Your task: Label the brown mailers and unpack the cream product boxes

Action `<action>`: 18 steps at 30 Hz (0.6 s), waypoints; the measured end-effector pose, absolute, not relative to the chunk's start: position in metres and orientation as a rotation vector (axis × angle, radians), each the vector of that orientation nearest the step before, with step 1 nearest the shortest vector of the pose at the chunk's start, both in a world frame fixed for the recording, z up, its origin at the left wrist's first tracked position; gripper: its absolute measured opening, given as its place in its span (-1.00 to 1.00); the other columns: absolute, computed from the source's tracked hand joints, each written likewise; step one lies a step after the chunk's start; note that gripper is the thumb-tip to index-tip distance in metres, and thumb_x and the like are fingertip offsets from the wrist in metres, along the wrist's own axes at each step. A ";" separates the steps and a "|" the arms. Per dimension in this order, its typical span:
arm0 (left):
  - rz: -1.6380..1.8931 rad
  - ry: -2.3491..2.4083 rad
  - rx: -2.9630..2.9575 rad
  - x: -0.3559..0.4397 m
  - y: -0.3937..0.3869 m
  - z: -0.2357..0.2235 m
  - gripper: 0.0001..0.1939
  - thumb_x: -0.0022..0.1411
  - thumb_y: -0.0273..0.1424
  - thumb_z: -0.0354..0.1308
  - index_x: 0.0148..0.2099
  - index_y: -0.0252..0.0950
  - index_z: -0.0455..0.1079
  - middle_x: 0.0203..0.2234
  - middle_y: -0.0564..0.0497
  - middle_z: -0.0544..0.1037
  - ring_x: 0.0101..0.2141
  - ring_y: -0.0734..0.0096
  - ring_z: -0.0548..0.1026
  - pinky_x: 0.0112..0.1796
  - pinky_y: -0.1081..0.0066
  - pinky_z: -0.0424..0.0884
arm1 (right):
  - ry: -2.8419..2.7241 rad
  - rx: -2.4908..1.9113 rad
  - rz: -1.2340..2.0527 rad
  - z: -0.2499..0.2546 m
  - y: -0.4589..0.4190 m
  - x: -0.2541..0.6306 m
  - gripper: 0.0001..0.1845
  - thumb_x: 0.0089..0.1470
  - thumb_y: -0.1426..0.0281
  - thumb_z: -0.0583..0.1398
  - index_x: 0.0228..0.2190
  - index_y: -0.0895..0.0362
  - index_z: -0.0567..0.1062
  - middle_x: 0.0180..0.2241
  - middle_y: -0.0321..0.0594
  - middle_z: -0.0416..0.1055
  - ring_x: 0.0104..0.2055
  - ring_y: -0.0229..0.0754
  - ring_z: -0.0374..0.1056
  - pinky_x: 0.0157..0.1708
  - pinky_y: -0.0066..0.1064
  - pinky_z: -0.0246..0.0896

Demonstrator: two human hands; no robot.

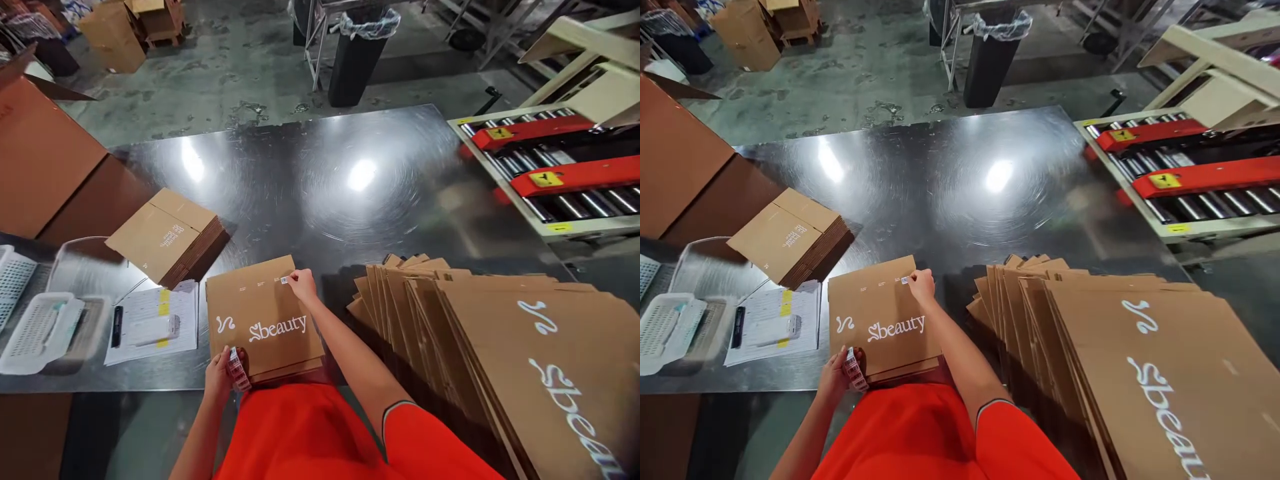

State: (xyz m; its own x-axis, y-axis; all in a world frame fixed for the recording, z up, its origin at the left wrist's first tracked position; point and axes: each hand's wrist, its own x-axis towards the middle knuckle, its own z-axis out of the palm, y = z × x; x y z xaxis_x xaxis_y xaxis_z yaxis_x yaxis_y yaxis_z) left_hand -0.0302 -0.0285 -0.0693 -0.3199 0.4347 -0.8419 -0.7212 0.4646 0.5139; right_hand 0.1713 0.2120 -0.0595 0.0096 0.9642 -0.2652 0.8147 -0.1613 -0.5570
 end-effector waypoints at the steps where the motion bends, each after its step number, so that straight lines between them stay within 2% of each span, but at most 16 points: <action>1: 1.181 1.494 -0.268 -0.030 -0.028 -0.068 -0.82 0.21 -0.37 0.22 -0.34 -0.42 0.50 -0.52 -0.12 0.63 -0.52 0.35 0.59 -0.46 0.41 0.53 | -1.859 -2.068 0.876 -0.056 0.211 0.170 -0.84 0.12 0.36 0.22 -0.43 0.12 0.60 -0.28 -0.21 0.42 -0.33 -0.29 0.35 -0.33 -0.51 0.17; 5: 1.172 1.511 -0.281 -0.030 -0.026 -0.065 -0.83 0.23 -0.39 0.20 -0.34 -0.42 0.49 -0.51 -0.13 0.63 -0.51 0.34 0.60 -0.45 0.40 0.54 | -1.910 -2.144 0.827 -0.044 0.205 0.165 -0.84 0.16 0.33 0.22 -0.37 0.11 0.60 -0.15 -0.13 0.40 -0.25 -0.23 0.39 -0.29 -0.45 0.20; 8: 1.162 1.526 -0.270 -0.030 -0.026 -0.064 -0.82 0.25 -0.39 0.17 -0.34 -0.41 0.49 -0.50 -0.13 0.63 -0.51 0.36 0.59 -0.43 0.40 0.54 | -1.969 -2.195 0.774 -0.040 0.206 0.159 -0.80 0.11 0.24 0.29 -0.38 0.13 0.59 -0.11 -0.05 0.40 -0.16 -0.11 0.42 -0.22 -0.37 0.22; 12: 1.136 1.567 -0.206 -0.029 -0.027 -0.066 -0.78 0.22 -0.33 0.18 -0.33 -0.41 0.48 -0.49 -0.15 0.63 -0.50 0.35 0.59 -0.41 0.37 0.54 | -2.002 -2.261 0.790 -0.042 0.221 0.158 -0.66 -0.05 0.18 0.40 -0.37 0.21 0.57 -0.18 0.06 0.46 -0.18 0.00 0.45 -0.28 -0.33 0.22; 15: 1.126 1.636 -0.094 -0.028 -0.028 -0.070 -0.72 0.11 -0.21 0.25 -0.37 -0.37 0.45 -0.49 -0.14 0.62 -0.47 0.31 0.59 -0.40 0.33 0.53 | -2.007 -2.212 0.827 -0.043 0.231 0.170 -0.73 -0.01 0.26 0.37 -0.32 0.18 0.53 -0.29 -0.05 0.52 -0.26 -0.07 0.45 -0.35 -0.39 0.19; 18: 1.099 1.776 0.098 -0.030 -0.028 -0.073 -0.60 -0.05 -0.03 0.30 -0.50 -0.29 0.37 -0.59 -0.08 0.54 -0.52 0.22 0.55 -0.47 0.25 0.50 | -1.991 -2.111 0.827 -0.041 0.227 0.189 -0.87 0.12 0.37 0.25 -0.25 0.11 0.49 -0.32 -0.21 0.53 -0.27 -0.18 0.43 -0.33 -0.44 0.18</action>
State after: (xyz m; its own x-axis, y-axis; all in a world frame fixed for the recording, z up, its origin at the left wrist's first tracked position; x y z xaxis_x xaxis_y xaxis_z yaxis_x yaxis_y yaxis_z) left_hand -0.0303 -0.0285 -0.0726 -0.4938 0.5157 -0.7001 -0.3963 0.5832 0.7091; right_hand 0.1894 0.2272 -0.0409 -0.0172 0.9536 -0.3005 0.8858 -0.1249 -0.4469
